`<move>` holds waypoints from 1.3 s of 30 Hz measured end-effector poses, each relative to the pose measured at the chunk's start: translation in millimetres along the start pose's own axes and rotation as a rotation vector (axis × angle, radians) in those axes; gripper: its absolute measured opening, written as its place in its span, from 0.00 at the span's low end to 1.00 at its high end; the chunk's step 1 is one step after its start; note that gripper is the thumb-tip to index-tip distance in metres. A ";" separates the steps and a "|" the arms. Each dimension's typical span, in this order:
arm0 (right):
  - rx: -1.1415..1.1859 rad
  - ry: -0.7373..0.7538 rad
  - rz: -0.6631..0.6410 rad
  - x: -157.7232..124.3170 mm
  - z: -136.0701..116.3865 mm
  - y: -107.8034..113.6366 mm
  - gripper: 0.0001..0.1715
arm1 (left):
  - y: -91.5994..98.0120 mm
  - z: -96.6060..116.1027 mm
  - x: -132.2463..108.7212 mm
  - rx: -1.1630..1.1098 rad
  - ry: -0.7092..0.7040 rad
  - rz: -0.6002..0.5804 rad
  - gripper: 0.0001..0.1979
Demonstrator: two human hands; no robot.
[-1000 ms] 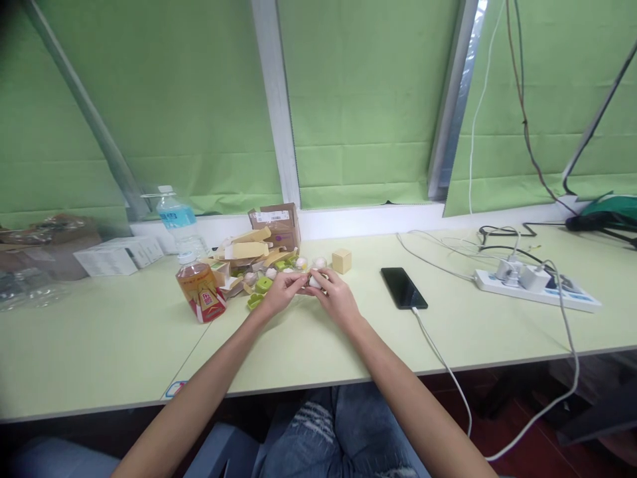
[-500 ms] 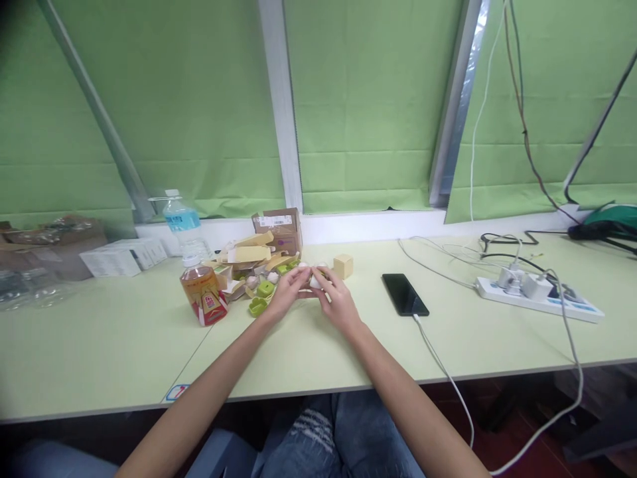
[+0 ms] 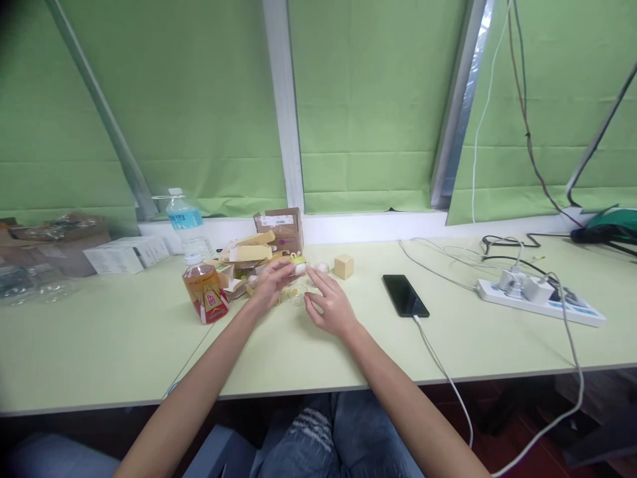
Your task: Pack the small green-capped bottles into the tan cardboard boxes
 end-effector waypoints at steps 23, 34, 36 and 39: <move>0.077 -0.567 -0.228 -21.2 35.6 -49.1 0.46 | 24.9 3.7 -0.3 0.531 -0.121 -0.251 0.21; 0.147 -0.613 -0.203 -11.7 34.3 -53.1 0.34 | 23.7 -0.3 2.7 0.450 -0.076 -0.284 0.29; 0.140 -0.626 -0.216 -11.9 35.1 -51.5 0.35 | 23.2 -1.4 2.7 0.435 -0.066 -0.289 0.30; 0.110 -0.657 -0.253 -7.6 32.9 -55.0 0.40 | 22.3 -4.4 2.2 0.405 -0.041 -0.278 0.31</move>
Point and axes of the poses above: each hand's wrist, its own x-axis towards the middle knuckle, its own y-axis out of the back of the hand, z = x × y, the point moved 2 cm from there along x, towards the middle knuckle, and after that the axes turned 6 degrees about z, right-handed, at the moved point
